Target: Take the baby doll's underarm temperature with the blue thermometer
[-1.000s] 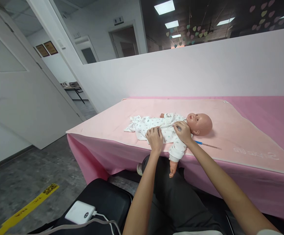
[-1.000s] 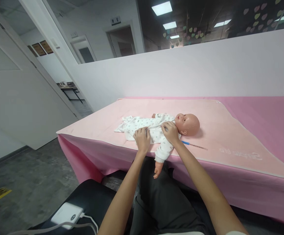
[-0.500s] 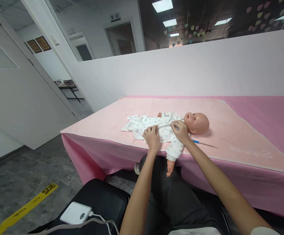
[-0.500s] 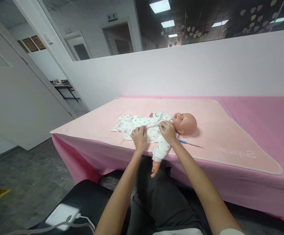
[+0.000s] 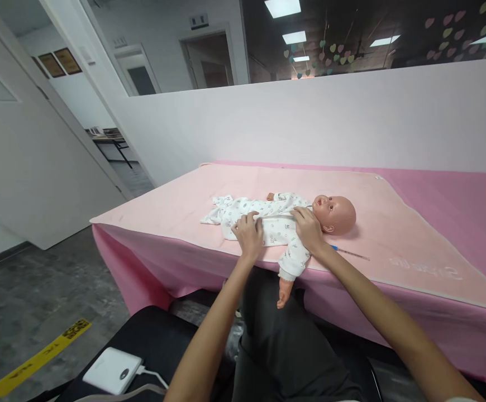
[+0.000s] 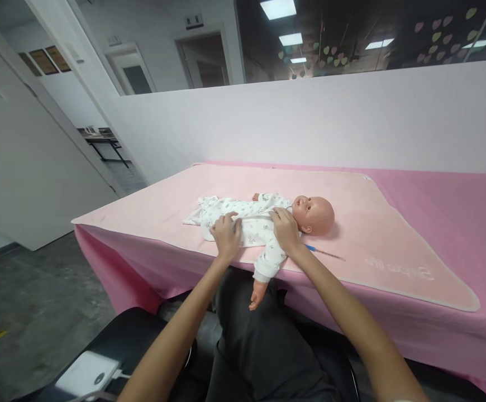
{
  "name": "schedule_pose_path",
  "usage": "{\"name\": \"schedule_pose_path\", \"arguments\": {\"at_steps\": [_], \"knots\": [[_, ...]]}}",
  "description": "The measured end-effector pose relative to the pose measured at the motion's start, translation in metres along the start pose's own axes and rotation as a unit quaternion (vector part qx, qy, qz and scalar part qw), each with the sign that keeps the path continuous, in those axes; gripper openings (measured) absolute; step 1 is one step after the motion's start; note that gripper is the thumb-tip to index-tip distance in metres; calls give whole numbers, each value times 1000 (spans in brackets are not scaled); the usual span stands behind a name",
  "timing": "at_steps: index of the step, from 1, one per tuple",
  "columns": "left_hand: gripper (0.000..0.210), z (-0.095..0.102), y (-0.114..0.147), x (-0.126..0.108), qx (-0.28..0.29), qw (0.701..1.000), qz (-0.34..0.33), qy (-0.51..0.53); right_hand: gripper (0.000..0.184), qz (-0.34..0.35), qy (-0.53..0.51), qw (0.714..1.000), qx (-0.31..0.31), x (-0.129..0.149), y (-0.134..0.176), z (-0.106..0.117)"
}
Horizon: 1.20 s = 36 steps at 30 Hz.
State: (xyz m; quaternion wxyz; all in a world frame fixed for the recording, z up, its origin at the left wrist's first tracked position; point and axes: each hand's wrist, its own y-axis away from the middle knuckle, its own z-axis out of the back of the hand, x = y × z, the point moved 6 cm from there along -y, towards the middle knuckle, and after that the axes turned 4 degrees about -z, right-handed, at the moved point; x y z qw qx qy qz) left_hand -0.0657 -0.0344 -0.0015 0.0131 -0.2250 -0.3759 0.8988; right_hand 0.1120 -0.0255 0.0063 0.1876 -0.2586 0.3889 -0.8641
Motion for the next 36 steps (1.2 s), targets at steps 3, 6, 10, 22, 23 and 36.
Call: {"name": "schedule_pose_path", "arguments": {"at_steps": [3, 6, 10, 22, 23, 36], "knots": [[21, 4, -11, 1, 15, 998, -54, 2, 47, 32, 15, 999, 0, -4, 10, 28], [27, 10, -28, 3, 2, 998, -54, 16, 41, 79, 11, 997, 3, -14, 36, 66], [24, 3, -56, -17, 62, 987, -100, 113, 26, 0, 115, 992, 44, -50, 81, 104], [30, -56, -59, -58, 431, 844, -174, 269, 26, -210, 167, 958, 97, -75, 112, 144], [30, -58, -63, -53, 423, 850, -147, 278, 26, -226, 160, 956, 94, -69, 104, 150], [17, -43, -120, -68, 273, 939, -200, 60, 22, -105, 93, 987, 80, -15, -36, 85]]}}
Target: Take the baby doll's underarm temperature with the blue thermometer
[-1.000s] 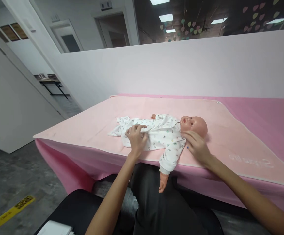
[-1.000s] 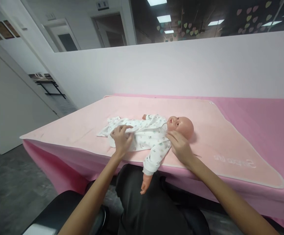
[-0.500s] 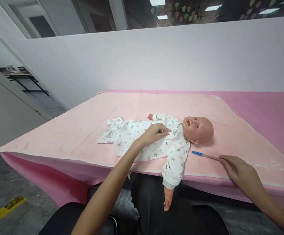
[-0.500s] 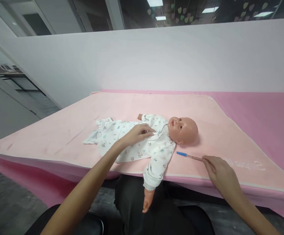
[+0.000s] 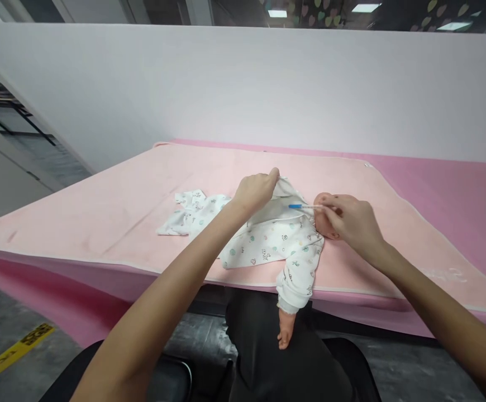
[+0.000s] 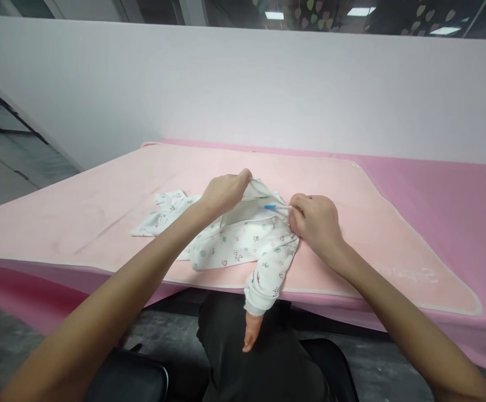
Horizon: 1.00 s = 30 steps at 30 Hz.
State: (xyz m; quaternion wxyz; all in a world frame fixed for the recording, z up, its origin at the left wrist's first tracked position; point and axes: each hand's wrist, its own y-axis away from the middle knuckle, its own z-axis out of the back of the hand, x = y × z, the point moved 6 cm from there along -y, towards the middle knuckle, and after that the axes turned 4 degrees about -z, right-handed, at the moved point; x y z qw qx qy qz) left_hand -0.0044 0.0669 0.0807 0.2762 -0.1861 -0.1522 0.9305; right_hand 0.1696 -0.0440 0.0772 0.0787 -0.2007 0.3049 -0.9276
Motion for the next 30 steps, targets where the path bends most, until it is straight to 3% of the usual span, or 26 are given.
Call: {"name": "schedule_pose_path", "arguments": {"at_steps": [3, 8, 12, 16, 21, 23, 26, 28, 30], "knots": [[19, 4, 0, -10, 21, 995, -60, -79, 21, -40, 25, 999, 16, -1, -28, -32], [23, -1, 8, -25, 73, 980, -107, -151, 22, -76, 109, 980, 151, 8, -72, -86], [30, -10, 20, -35, 104, 970, -111, -189, 18, -70, 146, 963, 217, 15, -84, -106], [33, -3, 33, -18, 97, 961, -90, -244, 15, -45, 150, 962, 225, 17, -76, -91], [30, 20, 49, 8, 131, 955, -36, -265, 28, 73, 184, 953, 229, 19, -51, -63], [27, 22, 56, 2, 173, 946, -18, -275, 31, 128, 194, 950, 211, 19, -39, -56], [24, 16, 64, -22, 279, 923, 3, -264, 32, 172, 180, 951, 183, 13, -23, -49], [27, 10, 64, -38, 356, 910, 8, -212, 32, 157, 131, 965, 165, 3, -19, -41], [29, 7, 52, -47, 380, 913, 5, -146, 29, 119, 59, 982, 137, -12, -20, -32]]}}
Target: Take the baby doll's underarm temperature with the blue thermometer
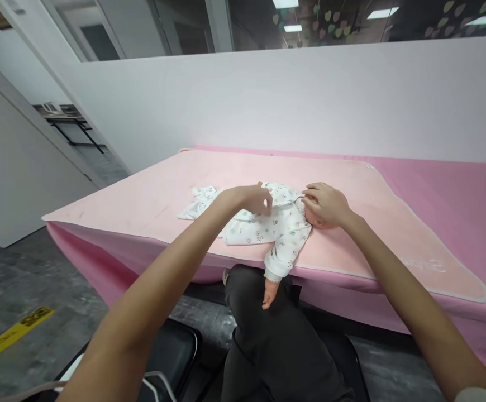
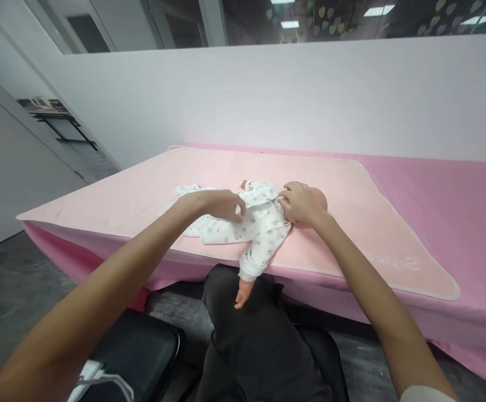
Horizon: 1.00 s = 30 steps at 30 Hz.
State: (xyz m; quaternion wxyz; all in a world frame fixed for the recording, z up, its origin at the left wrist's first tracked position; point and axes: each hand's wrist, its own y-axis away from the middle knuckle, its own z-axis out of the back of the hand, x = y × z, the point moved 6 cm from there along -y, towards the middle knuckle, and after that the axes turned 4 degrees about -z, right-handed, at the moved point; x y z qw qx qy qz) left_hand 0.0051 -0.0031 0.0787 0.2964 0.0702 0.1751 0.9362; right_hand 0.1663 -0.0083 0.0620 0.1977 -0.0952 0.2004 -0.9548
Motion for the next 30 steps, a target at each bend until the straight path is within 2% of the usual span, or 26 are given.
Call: {"name": "schedule_pose_path", "arguments": {"at_steps": [1, 3, 4, 6, 9, 12, 14, 16, 18, 21, 24, 26, 28, 30], "knots": [[28, 8, -8, 1, -24, 999, -8, 22, 28, -20, -40, 999, -18, -9, 2, 3], [29, 26, -29, 16, -141, 989, 10, 48, 29, -68, -124, 989, -47, -32, 5, 6], [31, 33, -40, 27, -208, 976, 39, 49, 29, -95, -173, 979, -59, -44, 7, 5], [35, 32, -67, 49, -271, 958, 80, 51, 31, -154, -290, 941, -84, -71, 12, -3], [39, 11, -110, 67, -293, 952, 59, 69, 37, -221, -486, 838, -109, -104, 21, -27], [43, -14, -133, 80, -263, 958, 72, 90, 45, -273, -613, 736, -88, -116, 28, -55], [52, -25, -134, 86, -252, 957, 102, 99, 47, -298, -657, 689, -70, -114, 32, -66], [57, -31, -129, 89, -238, 957, 128, 101, 47, -307, -683, 661, -54, -109, 33, -71], [58, -33, -122, 89, -240, 956, 143, 91, 47, -306, -697, 648, -38, -104, 33, -71], [57, -36, -117, 88, -238, 954, 141, 117, 42, -298, -695, 652, -47, -104, 31, -67], [55, -43, -119, 89, -203, 955, 121, 180, 34, -284, -661, 685, -114, -115, 30, -60], [54, -46, -119, 92, -202, 951, 125, 198, 33, -279, -633, 702, -168, -124, 30, -55], [56, -47, -118, 97, -212, 940, 159, 213, 37, -285, -618, 705, -200, -130, 31, -53], [59, -49, -116, 101, -215, 928, 194, 234, 40, -291, -617, 702, -206, -130, 31, -53]]}}
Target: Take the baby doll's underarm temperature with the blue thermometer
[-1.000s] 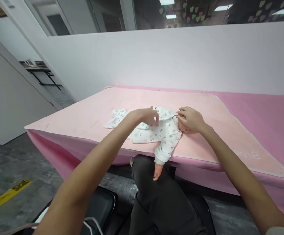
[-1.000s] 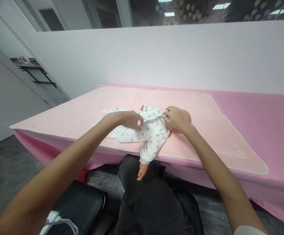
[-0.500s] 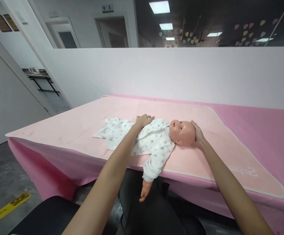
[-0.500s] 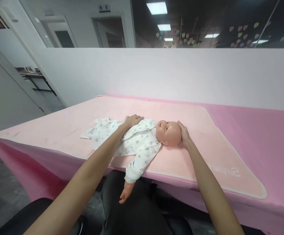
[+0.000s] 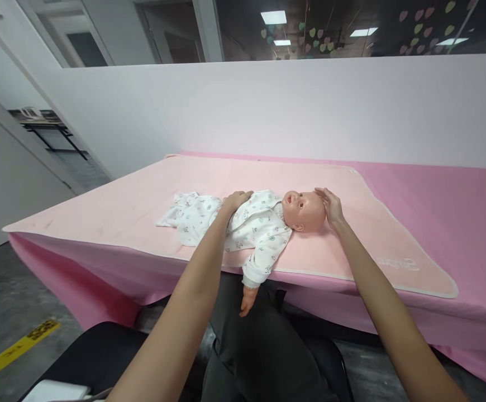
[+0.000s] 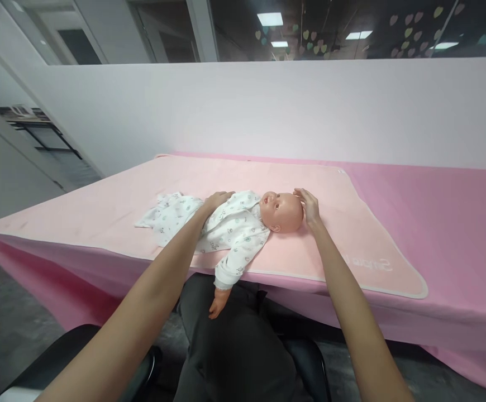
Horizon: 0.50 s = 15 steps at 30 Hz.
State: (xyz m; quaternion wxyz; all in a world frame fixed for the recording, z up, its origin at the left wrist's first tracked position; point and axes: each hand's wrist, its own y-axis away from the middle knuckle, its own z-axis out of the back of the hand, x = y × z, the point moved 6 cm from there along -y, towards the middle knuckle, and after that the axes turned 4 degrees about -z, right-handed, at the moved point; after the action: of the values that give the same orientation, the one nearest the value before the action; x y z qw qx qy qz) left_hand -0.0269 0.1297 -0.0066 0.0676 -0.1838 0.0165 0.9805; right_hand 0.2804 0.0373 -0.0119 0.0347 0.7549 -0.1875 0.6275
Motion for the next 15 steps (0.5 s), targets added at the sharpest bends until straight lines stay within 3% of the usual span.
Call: {"name": "schedule_pose_path", "arguments": {"at_steps": [5, 7, 11, 15], "knots": [[59, 1, 2, 1, -16, 1000, 20, 9, 55, -34, 20, 993, 115, -5, 13, -25], [58, 2, 3, 1, -23, 999, 21, 8, 59, -40, 28, 990, 134, -8, 17, -31], [58, 2, 4, -1, -21, 1000, 9, 6, 60, -28, 37, 992, 117, -7, 16, -29], [58, 2, 5, -1, -23, 1000, 7, 4, 49, 75, 11, 997, 28, 16, 13, -12]]}}
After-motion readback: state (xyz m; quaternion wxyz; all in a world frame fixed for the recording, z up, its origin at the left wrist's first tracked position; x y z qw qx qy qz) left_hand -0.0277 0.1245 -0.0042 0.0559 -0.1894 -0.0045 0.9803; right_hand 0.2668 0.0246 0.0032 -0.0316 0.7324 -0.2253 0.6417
